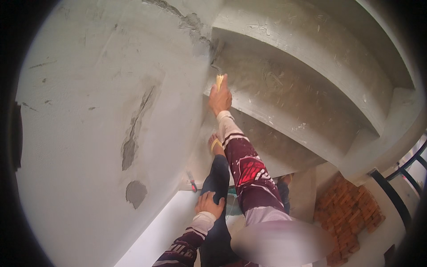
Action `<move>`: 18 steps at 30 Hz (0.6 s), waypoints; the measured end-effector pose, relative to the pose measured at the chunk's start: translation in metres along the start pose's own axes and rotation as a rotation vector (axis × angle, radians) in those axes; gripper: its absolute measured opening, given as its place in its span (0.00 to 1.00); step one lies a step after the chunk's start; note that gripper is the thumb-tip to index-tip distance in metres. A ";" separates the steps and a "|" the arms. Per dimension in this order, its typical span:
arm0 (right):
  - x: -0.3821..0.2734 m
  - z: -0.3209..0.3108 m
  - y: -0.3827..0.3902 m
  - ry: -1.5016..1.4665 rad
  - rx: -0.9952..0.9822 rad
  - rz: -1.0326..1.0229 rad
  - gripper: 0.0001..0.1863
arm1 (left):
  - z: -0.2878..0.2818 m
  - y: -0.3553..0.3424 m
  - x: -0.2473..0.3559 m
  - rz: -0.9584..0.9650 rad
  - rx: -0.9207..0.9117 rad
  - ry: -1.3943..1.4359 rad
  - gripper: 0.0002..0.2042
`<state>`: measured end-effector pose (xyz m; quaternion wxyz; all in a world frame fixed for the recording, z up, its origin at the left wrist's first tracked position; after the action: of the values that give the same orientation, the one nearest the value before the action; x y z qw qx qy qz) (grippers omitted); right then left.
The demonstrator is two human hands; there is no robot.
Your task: The person applies plaster to a curved wall and spiral staircase using a trowel and a brush. They scoop plaster from a bucket, spread it on the wall, and smooth it with a brush, working methodically along the staircase.
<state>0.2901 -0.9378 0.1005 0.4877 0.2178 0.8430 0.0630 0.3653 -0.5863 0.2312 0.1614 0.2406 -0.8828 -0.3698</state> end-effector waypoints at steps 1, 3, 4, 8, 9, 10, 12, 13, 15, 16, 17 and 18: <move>0.001 -0.004 -0.004 0.027 -0.007 0.002 0.33 | -0.001 -0.003 0.002 0.000 0.000 0.002 0.25; 0.002 -0.011 -0.010 0.081 -0.027 0.002 0.34 | -0.002 0.000 -0.003 0.003 -0.002 -0.013 0.25; 0.000 -0.013 -0.010 0.079 -0.015 -0.027 0.34 | -0.002 0.001 -0.004 0.002 -0.002 -0.018 0.25; 0.007 -0.017 -0.009 0.055 0.056 -0.128 0.33 | -0.002 0.001 -0.004 0.008 -0.002 0.010 0.25; 0.004 -0.019 -0.010 0.041 0.075 -0.157 0.33 | -0.002 0.002 -0.006 -0.007 -0.012 -0.005 0.25; 0.002 -0.019 -0.011 0.035 0.067 -0.141 0.33 | -0.001 0.002 -0.006 -0.022 -0.022 -0.020 0.25; -0.001 -0.018 -0.009 0.022 0.055 -0.103 0.32 | -0.003 -0.003 -0.001 -0.022 -0.028 0.009 0.25; 0.002 -0.019 -0.009 0.023 0.053 -0.095 0.32 | -0.005 -0.004 0.001 -0.021 -0.032 0.020 0.26; 0.005 -0.022 -0.013 0.024 0.048 -0.087 0.32 | -0.001 0.004 -0.003 -0.017 -0.024 -0.009 0.25; 0.001 -0.023 -0.014 0.025 0.052 -0.102 0.32 | 0.000 0.004 -0.003 -0.016 -0.016 -0.021 0.25; -0.003 -0.023 -0.014 0.026 0.056 -0.117 0.32 | -0.001 0.002 -0.005 -0.041 -0.021 -0.053 0.25; -0.002 -0.024 -0.009 0.033 0.058 -0.124 0.32 | -0.001 0.001 -0.004 -0.034 -0.018 -0.047 0.24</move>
<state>0.2672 -0.9440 0.1115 0.4700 0.1782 0.8644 0.0121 0.3692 -0.5837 0.2323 0.1363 0.2452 -0.8788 -0.3861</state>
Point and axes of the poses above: each hand's wrist, its own y-axis away from the middle knuckle, its own z-axis out of the palm, x = y × z, the point moved 5 cm from there along -y, towards the middle knuckle, and after that the axes turned 9 degrees about y, right-handed, at the moved point
